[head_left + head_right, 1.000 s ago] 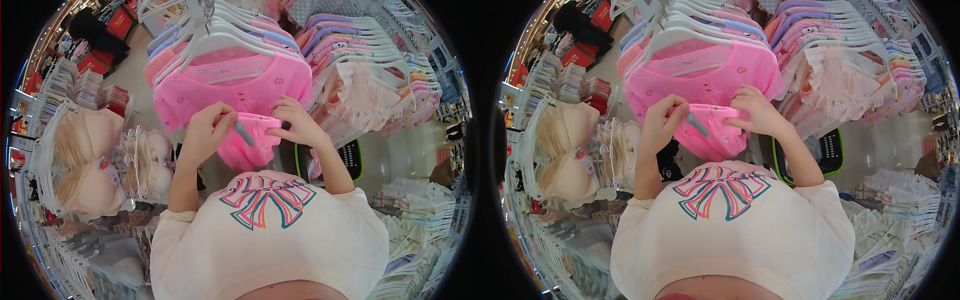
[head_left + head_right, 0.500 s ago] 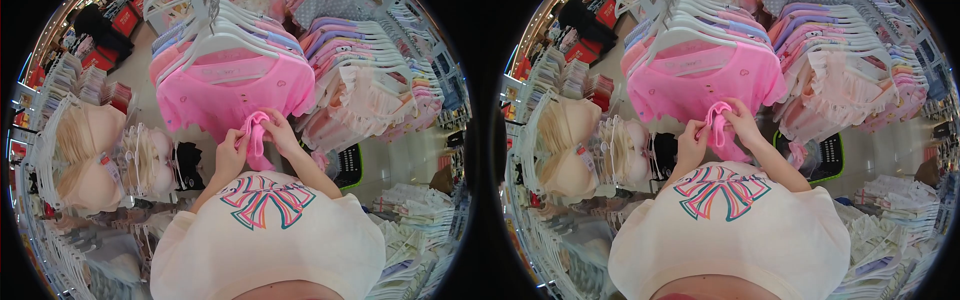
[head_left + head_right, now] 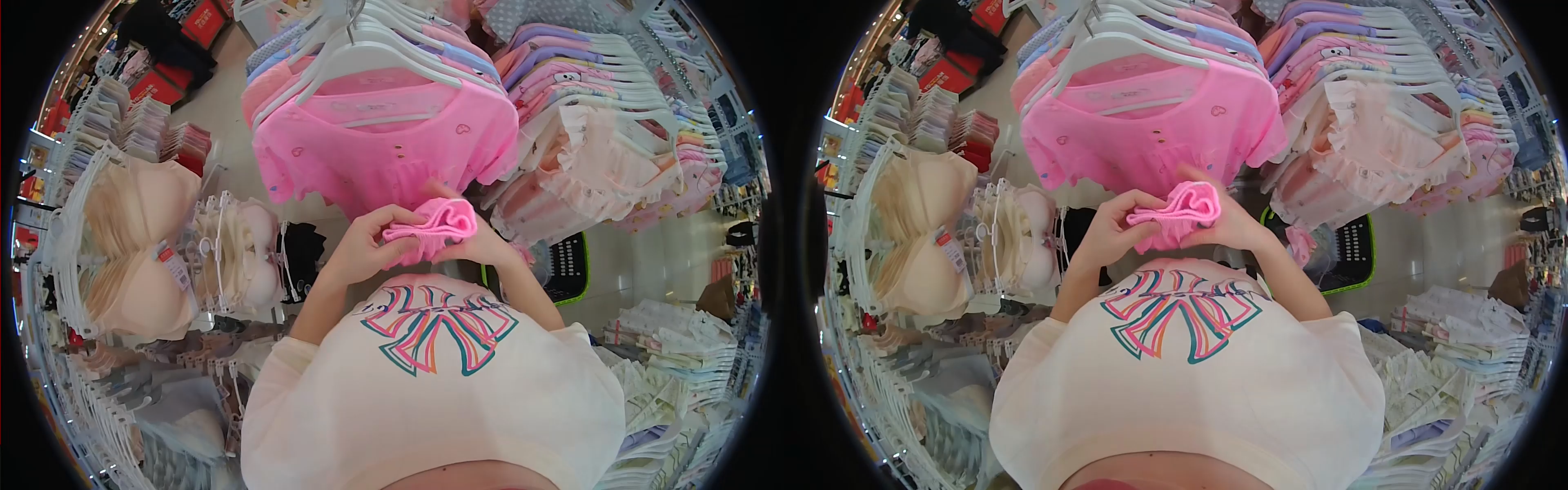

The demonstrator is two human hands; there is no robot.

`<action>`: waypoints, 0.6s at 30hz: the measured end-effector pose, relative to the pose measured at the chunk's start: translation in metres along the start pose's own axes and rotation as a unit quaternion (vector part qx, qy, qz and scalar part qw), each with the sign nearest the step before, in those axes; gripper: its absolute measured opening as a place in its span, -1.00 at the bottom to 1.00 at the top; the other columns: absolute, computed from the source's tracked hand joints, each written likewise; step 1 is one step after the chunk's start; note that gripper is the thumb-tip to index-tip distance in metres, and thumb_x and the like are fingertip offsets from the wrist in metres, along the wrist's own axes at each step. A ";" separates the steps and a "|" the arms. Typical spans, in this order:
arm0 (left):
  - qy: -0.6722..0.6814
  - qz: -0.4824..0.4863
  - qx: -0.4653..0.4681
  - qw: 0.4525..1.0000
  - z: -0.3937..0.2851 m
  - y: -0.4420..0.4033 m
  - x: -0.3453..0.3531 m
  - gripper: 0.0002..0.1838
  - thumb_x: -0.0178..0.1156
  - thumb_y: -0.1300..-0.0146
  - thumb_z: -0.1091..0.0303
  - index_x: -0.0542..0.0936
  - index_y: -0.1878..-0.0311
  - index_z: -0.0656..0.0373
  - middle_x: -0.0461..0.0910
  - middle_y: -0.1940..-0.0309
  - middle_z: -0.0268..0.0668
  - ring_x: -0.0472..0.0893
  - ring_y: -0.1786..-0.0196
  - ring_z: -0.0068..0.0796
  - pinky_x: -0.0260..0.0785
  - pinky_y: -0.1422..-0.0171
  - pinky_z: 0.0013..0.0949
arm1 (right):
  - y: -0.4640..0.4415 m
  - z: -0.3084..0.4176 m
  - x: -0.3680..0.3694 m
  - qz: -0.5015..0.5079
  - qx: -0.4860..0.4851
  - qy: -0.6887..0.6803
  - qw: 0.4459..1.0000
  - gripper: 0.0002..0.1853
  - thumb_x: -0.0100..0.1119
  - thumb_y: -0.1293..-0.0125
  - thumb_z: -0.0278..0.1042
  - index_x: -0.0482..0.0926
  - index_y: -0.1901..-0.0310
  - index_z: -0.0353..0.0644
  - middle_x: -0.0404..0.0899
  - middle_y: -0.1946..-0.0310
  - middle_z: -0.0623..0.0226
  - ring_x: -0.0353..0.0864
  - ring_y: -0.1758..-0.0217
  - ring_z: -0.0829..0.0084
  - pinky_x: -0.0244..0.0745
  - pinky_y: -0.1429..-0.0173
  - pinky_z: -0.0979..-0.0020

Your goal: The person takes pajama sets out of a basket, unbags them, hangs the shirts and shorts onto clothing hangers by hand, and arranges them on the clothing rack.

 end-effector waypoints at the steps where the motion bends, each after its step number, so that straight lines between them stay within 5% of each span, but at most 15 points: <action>1: 0.023 0.012 0.039 0.999 -0.005 -0.004 0.004 -0.66 0.21 -0.11 0.57 0.47 0.01 0.27 0.56 0.21 -0.33 0.50 0.13 -0.65 0.34 0.04 -0.54 | 0.001 0.003 0.002 0.060 0.020 -0.009 0.998 -0.09 0.50 0.19 -0.41 0.24 -0.28 -0.16 0.29 -0.21 0.25 0.30 -0.23 0.43 0.24 -0.27 0.38; 3: 0.041 0.005 0.079 0.996 -0.013 -0.013 0.009 -0.64 0.22 -0.10 0.57 0.47 -0.01 0.27 0.56 0.18 -0.32 0.50 0.10 -0.64 0.34 0.02 -0.54 | -0.002 0.014 0.010 0.184 0.056 -0.028 0.981 -0.11 0.50 0.19 -0.41 0.27 -0.27 -0.17 0.37 -0.16 0.28 0.33 -0.22 0.46 0.25 -0.26 0.41; 4: 0.036 -0.013 0.078 0.996 -0.015 -0.018 0.011 -0.63 0.23 -0.10 0.56 0.47 -0.01 0.27 0.55 0.17 -0.31 0.50 0.09 -0.64 0.35 0.01 -0.54 | -0.003 0.016 0.017 0.128 0.015 -0.064 0.990 -0.21 0.47 0.15 -0.40 0.35 -0.20 -0.18 0.44 -0.08 0.32 0.38 -0.16 0.47 0.28 -0.23 0.44; 7: 0.013 -0.063 0.096 0.993 -0.022 -0.028 0.007 -0.58 0.26 -0.07 0.57 0.45 -0.04 0.27 0.56 0.14 -0.28 0.52 0.09 -0.62 0.38 0.02 -0.54 | -0.009 -0.003 0.022 0.046 0.100 0.003 0.994 -0.32 0.43 0.10 -0.38 0.39 -0.14 -0.19 0.47 -0.04 0.32 0.43 -0.11 0.47 0.34 -0.18 0.45; 8: 0.009 -0.077 0.104 0.992 -0.024 -0.030 0.003 -0.58 0.27 -0.08 0.57 0.45 -0.05 0.26 0.58 0.16 -0.28 0.53 0.11 -0.63 0.38 0.04 -0.54 | -0.010 -0.001 0.018 -0.005 0.032 0.026 0.999 -0.41 0.40 0.06 -0.36 0.43 -0.07 -0.21 0.51 0.03 0.34 0.48 -0.03 0.49 0.39 -0.12 0.43; 11: -0.016 -0.075 0.095 0.993 -0.037 -0.026 -0.010 -0.48 0.32 -0.01 0.58 0.44 -0.09 0.25 0.59 0.20 -0.27 0.55 0.15 -0.62 0.41 0.07 -0.54 | -0.011 0.011 0.001 -0.034 0.022 0.046 0.998 -0.42 0.40 0.04 -0.38 0.44 -0.07 -0.23 0.53 0.06 0.35 0.49 0.00 0.52 0.39 -0.11 0.43; 16: -0.037 -0.046 0.093 0.994 -0.035 -0.018 -0.008 -0.46 0.36 0.07 0.58 0.48 -0.07 0.27 0.59 0.15 -0.29 0.55 0.11 -0.59 0.42 0.00 -0.50 | -0.005 0.016 -0.017 0.012 0.010 -0.074 0.997 -0.47 0.37 -0.01 -0.45 0.45 -0.07 -0.25 0.55 0.07 0.34 0.48 -0.01 0.53 0.37 -0.13 0.43; 18: -0.042 -0.032 0.103 0.993 -0.029 -0.017 0.005 -0.50 0.39 0.09 0.54 0.53 -0.01 0.24 0.60 0.12 -0.29 0.55 0.09 -0.57 0.41 -0.02 -0.47 | -0.006 0.010 -0.002 0.065 0.037 -0.006 0.997 -0.48 0.37 0.00 -0.45 0.45 -0.05 -0.23 0.52 0.04 0.31 0.47 -0.03 0.49 0.38 -0.11 0.42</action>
Point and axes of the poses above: each hand's wrist, its own y-axis away from the middle knuckle, its own x-axis out of the palm, z = x × y, the point moved 2 cm from there along -y, towards the middle knuckle
